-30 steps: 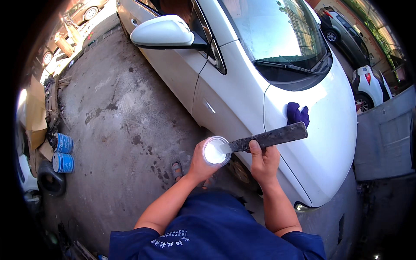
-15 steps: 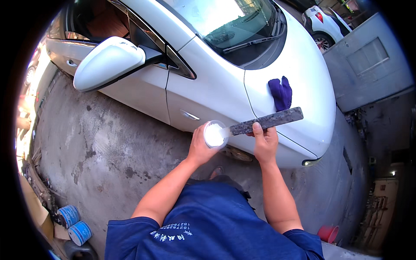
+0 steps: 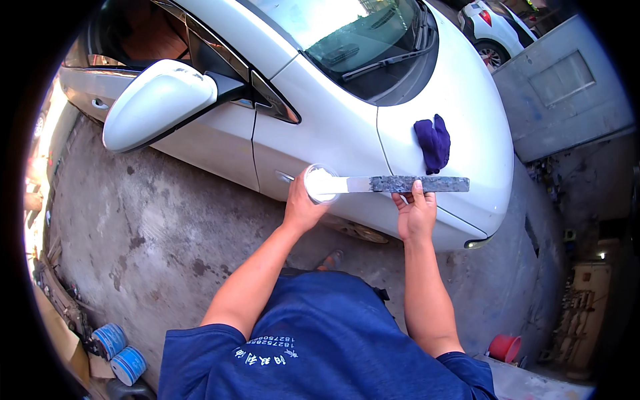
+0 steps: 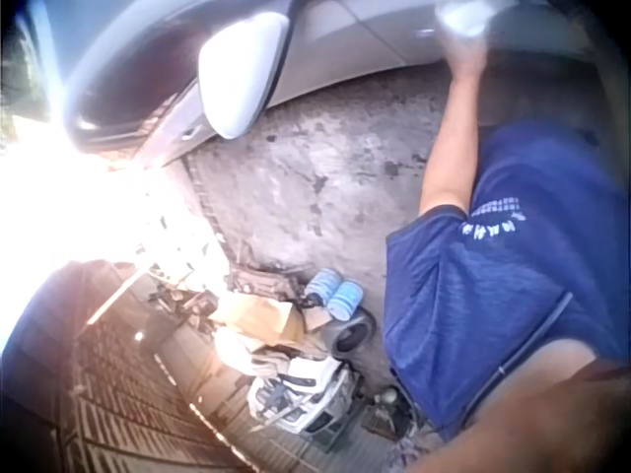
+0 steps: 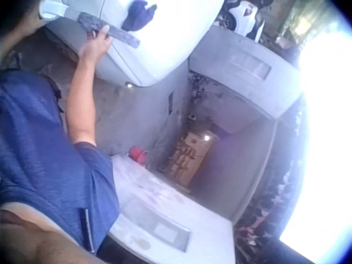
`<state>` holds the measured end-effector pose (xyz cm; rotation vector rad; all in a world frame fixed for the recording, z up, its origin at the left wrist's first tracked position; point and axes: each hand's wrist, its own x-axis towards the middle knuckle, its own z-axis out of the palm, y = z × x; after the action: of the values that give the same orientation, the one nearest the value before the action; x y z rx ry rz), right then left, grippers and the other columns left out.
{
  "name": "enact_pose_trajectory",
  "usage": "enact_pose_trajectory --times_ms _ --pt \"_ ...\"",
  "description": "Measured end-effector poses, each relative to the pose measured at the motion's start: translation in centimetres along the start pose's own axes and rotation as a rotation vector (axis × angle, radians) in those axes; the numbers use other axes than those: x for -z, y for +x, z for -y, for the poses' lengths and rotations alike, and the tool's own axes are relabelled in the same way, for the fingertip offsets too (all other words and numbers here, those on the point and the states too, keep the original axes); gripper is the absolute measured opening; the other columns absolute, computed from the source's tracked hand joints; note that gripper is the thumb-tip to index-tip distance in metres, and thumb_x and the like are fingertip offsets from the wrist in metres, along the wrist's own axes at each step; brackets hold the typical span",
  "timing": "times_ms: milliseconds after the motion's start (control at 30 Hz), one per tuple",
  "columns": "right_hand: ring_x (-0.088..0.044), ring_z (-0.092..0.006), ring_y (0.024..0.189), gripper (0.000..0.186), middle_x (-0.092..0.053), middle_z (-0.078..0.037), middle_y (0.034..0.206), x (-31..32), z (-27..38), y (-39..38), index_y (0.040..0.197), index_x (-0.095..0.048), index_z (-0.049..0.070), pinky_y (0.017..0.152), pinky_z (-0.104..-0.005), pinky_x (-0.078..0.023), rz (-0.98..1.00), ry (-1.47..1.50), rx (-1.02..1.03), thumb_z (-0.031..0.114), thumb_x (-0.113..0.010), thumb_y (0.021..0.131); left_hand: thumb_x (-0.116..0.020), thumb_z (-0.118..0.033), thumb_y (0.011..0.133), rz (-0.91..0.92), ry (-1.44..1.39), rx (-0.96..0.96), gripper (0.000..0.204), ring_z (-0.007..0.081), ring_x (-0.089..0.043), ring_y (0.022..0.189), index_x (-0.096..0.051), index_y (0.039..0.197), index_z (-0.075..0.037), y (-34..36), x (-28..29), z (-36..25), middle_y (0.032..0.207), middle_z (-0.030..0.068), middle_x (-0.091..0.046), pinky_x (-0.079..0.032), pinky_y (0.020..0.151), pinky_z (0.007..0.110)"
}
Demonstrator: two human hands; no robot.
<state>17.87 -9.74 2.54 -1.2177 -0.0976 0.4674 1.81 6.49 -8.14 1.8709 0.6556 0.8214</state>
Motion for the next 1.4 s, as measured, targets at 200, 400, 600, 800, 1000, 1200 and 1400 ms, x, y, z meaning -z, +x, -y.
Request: enact_pose_trajectory --times_ms 200,400,600,800,1000,1200,1400 --pt "-0.060 -0.0181 0.087 0.016 -0.062 -0.003 0.099 0.9 -1.1 1.2 0.106 -0.053 0.011 0.077 -0.0392 -0.053 -0.001 0.069 -0.033 0.023 -0.060 0.098 -0.081 -0.020 0.070 -0.046 0.028 0.008 0.074 0.0342 -0.052 0.118 -0.046 0.132 -0.005 0.3 0.2 -0.5 0.125 0.0151 -0.056 -0.041 0.102 0.043" --pt "-0.060 -0.0186 0.090 0.015 -0.062 -0.003 0.102 1.2 -2.0 1.8 0.105 -0.053 0.012 0.080 -0.0395 -0.052 0.013 0.111 -0.051 0.023 -0.060 0.098 -0.082 -0.022 0.070 -0.077 -0.003 0.006 0.075 0.0348 -0.052 0.117 -0.045 0.133 -0.005 0.3 0.4 -0.3 0.124 0.0155 -0.056 -0.041 0.101 0.043" --pt "-0.061 -0.0185 0.088 0.016 -0.063 -0.004 0.102 1.5 -3.2 1.8 0.108 -0.053 0.011 0.078 -0.0376 -0.054 0.038 0.143 -0.046 0.023 -0.060 0.098 -0.081 -0.021 0.069 -0.069 -0.031 0.040 0.072 0.0332 -0.053 0.117 -0.048 0.130 -0.003 0.4 0.7 -0.6 0.123 0.0154 -0.057 -0.042 0.102 0.041" --pt "-0.061 -0.0195 0.091 0.016 -0.063 -0.003 0.103 1.0 -3.8 1.2 0.107 -0.053 0.014 0.080 -0.0383 -0.054 0.077 0.153 -0.045 0.023 -0.061 0.097 -0.082 -0.023 0.070 -0.092 -0.065 0.055 0.071 0.0338 -0.054 0.116 -0.048 0.129 -0.004 0.3 1.3 0.0 0.122 0.0157 -0.058 -0.042 0.101 0.042" --pt "-0.061 -0.0182 0.089 0.018 -0.064 -0.004 0.102 -1.0 -3.9 0.9 0.110 -0.054 0.011 0.077 -0.0362 -0.055 0.081 0.151 -0.032 0.023 -0.060 0.098 -0.082 -0.016 0.067 -0.091 -0.058 0.103 0.072 0.0288 -0.055 0.119 -0.048 0.130 -0.003 0.2 2.7 0.3 0.124 0.0140 -0.057 -0.042 0.102 0.038" --pt "-0.061 -0.0185 0.091 0.017 -0.063 -0.003 0.104 -3.4 -4.8 0.5 0.112 -0.054 0.013 0.079 -0.0368 -0.054 0.084 0.132 -0.050 0.023 -0.059 0.098 -0.082 -0.016 0.067 -0.136 -0.025 0.138 0.073 0.0292 -0.054 0.120 -0.047 0.130 -0.003 0.2 4.7 1.1 0.125 0.0143 -0.057 -0.042 0.102 0.038" --pt "-0.061 -0.0185 0.091 0.019 -0.062 -0.004 0.106 -6.1 -5.9 0.9 0.113 -0.053 0.011 0.078 -0.0365 -0.055 0.173 0.097 -0.050 0.022 -0.058 0.099 -0.082 -0.014 0.067 -0.207 -0.008 0.176 0.074 0.0301 -0.054 0.120 -0.047 0.131 -0.002 0.6 6.3 2.1 0.125 0.0157 -0.057 -0.043 0.102 0.038"
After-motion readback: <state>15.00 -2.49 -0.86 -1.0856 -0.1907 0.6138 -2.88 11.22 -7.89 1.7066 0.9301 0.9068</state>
